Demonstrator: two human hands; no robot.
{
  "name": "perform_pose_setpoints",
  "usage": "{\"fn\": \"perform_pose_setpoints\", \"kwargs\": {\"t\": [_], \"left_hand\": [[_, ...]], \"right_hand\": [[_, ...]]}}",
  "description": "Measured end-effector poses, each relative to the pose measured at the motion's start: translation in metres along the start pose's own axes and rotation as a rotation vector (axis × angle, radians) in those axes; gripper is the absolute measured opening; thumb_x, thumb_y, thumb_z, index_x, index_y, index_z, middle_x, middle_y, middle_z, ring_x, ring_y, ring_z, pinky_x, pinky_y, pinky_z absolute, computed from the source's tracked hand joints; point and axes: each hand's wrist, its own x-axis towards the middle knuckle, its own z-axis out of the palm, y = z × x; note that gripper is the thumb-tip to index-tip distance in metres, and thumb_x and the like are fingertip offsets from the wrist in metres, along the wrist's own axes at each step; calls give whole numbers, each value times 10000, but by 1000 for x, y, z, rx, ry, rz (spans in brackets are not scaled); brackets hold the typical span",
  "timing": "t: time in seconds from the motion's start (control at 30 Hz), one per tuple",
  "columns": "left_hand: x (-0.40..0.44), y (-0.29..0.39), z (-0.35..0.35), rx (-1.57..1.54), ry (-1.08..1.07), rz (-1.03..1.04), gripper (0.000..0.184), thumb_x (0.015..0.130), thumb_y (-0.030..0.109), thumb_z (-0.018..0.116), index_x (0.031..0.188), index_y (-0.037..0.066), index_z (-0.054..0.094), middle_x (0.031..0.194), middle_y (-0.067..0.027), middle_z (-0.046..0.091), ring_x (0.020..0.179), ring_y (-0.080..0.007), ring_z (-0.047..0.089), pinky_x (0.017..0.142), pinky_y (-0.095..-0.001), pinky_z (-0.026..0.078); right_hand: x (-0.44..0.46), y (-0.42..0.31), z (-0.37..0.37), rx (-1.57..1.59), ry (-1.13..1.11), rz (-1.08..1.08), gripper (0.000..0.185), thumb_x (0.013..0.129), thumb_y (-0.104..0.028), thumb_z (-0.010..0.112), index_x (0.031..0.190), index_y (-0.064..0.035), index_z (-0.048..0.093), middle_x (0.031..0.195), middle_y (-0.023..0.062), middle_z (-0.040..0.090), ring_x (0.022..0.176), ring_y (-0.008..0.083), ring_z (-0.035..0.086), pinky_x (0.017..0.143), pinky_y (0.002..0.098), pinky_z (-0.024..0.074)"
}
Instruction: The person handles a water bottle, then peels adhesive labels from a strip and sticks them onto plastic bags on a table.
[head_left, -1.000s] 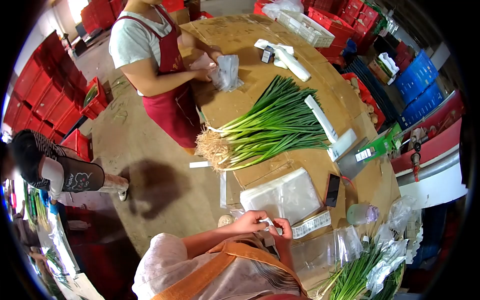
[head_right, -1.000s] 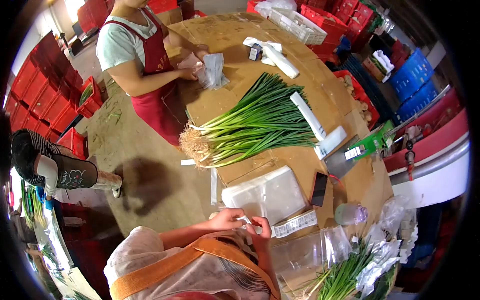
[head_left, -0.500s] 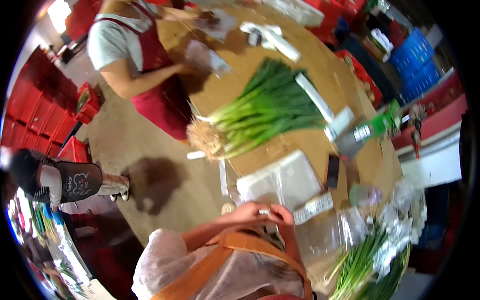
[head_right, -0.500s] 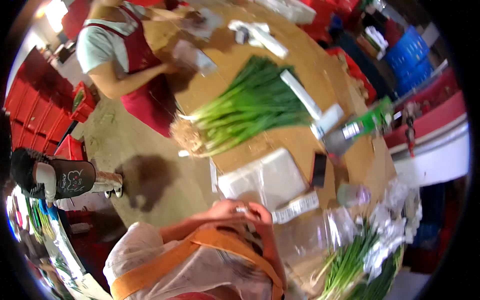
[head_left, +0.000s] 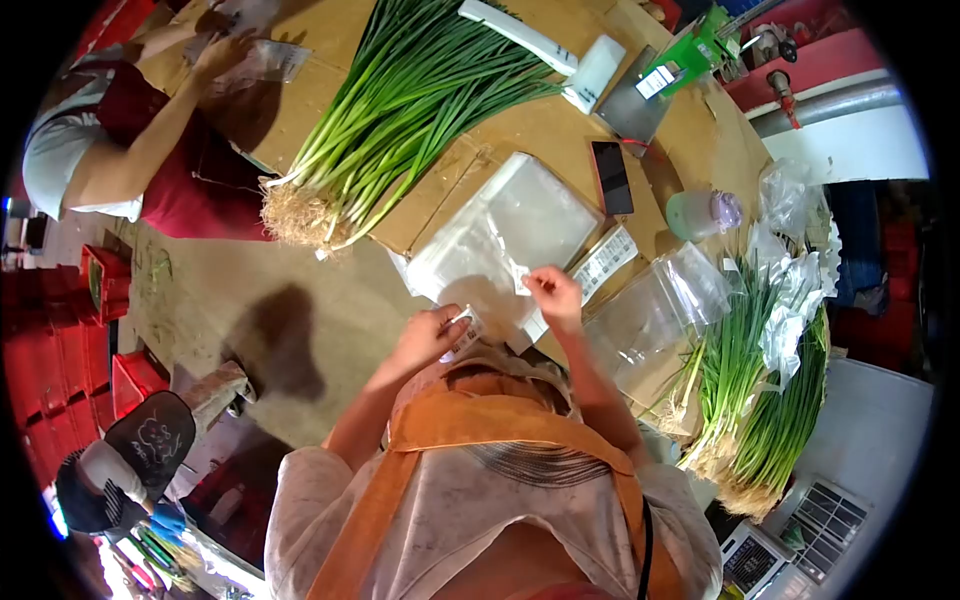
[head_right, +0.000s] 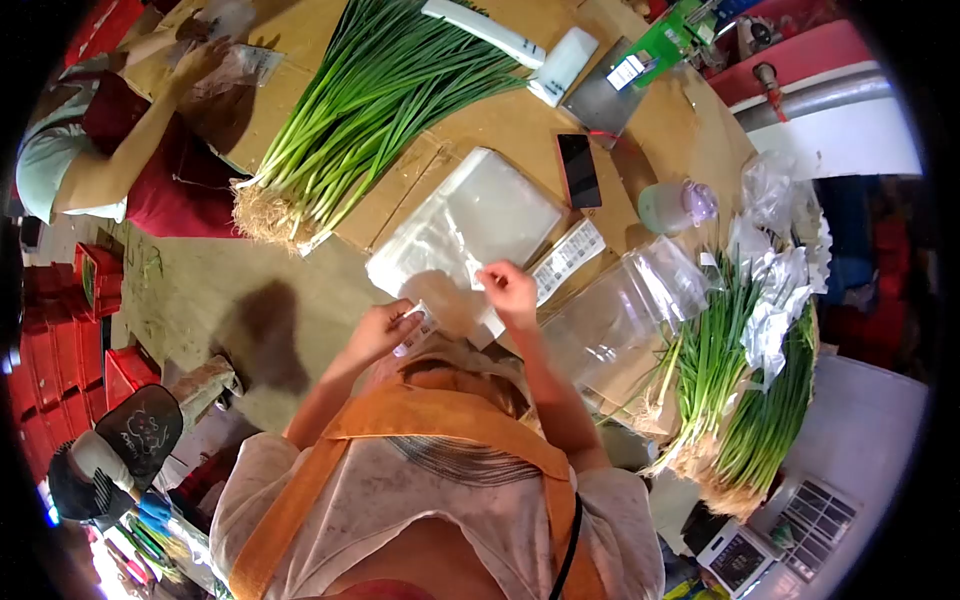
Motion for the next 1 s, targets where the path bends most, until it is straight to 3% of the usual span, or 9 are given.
{"fn": "perform_pose_setpoints", "kwargs": {"t": [0.3, 0.4, 0.5, 0.53, 0.8, 0.87, 0.93, 0.97, 1.0], "left_hand": [[4, -21, 2, -441, 167, 341, 42, 769, -14, 584, 728, -22, 584, 780, -80, 634, 623, -89, 531, 499, -221, 391], [-2, -16, 1, -567, 126, 171, 40, 781, -4, 588, 750, -18, 608, 723, -33, 613, 608, -44, 498, 499, -208, 386], [0, -21, 5, -554, 144, 70, 47, 795, 10, 590, 771, -17, 621, 668, 0, 588, 577, -27, 472, 497, -208, 387], [2, -22, 6, -536, 138, 38, 53, 798, 18, 593, 772, -19, 621, 652, 5, 580, 564, -27, 465, 495, -208, 385], [12, -20, 5, -292, 68, 5, 129, 832, 114, 605, 753, 12, 597, 525, -21, 470, 479, -49, 416, 443, -256, 346], [13, -23, 6, -298, 80, -1, 147, 842, 137, 608, 754, 21, 590, 508, -37, 457, 457, -65, 407, 436, -272, 346], [13, -9, 0, -271, 119, -5, 160, 849, 155, 615, 762, 22, 592, 515, -39, 477, 453, -77, 410, 437, -279, 349], [11, -4, -2, -257, 145, -14, 168, 852, 163, 619, 766, 22, 593, 518, -40, 487, 452, -82, 412, 437, -283, 351], [12, -11, 0, -232, 149, 25, 156, 860, 181, 622, 827, 30, 599, 563, -53, 520, 498, -95, 458, 470, -280, 392]], "right_hand": [[41, 26, 3, -761, 66, -199, 305, 747, -372, 679, 810, -90, 582, 845, 92, 647, 632, 346, 612, 545, 407, 481], [30, 15, -3, -850, -74, -73, 310, 708, -359, 707, 859, -114, 590, 910, 64, 629, 730, 325, 606, 669, 371, 477], [9, -23, -4, -715, -151, -627, 317, 666, -340, 731, 867, -130, 605, 885, 27, 608, 845, 256, 568, 839, 354, 403], [1, -9, 1, -707, -203, -560, 267, 653, -294, 734, 836, -136, 622, 837, -15, 583, 904, 200, 517, 900, 358, 321], [28, 18, -10, -602, -386, -321, 119, 763, -150, 678, 727, -56, 614, 709, 7, 575, 718, 209, 556, 769, 340, 402], [33, 15, -24, -25, -286, 247, 122, 820, -173, 624, 791, -56, 647, 801, -8, 633, 824, 131, 578, 771, 343, 424], [64, 59, -68, 222, 355, 73, 263, 900, -259, 496, 918, -39, 639, 887, 40, 614, 821, 150, 565, 747, 332, 448], [71, 2, -98, -199, 617, -185, 281, 911, -265, 453, 945, -45, 626, 868, 65, 596, 824, 171, 552, 789, 318, 427], [76, -12, -115, -57, 750, -167, 255, 908, -262, 470, 949, -44, 595, 893, 68, 578, 850, 172, 536, 807, 320, 418]]}}
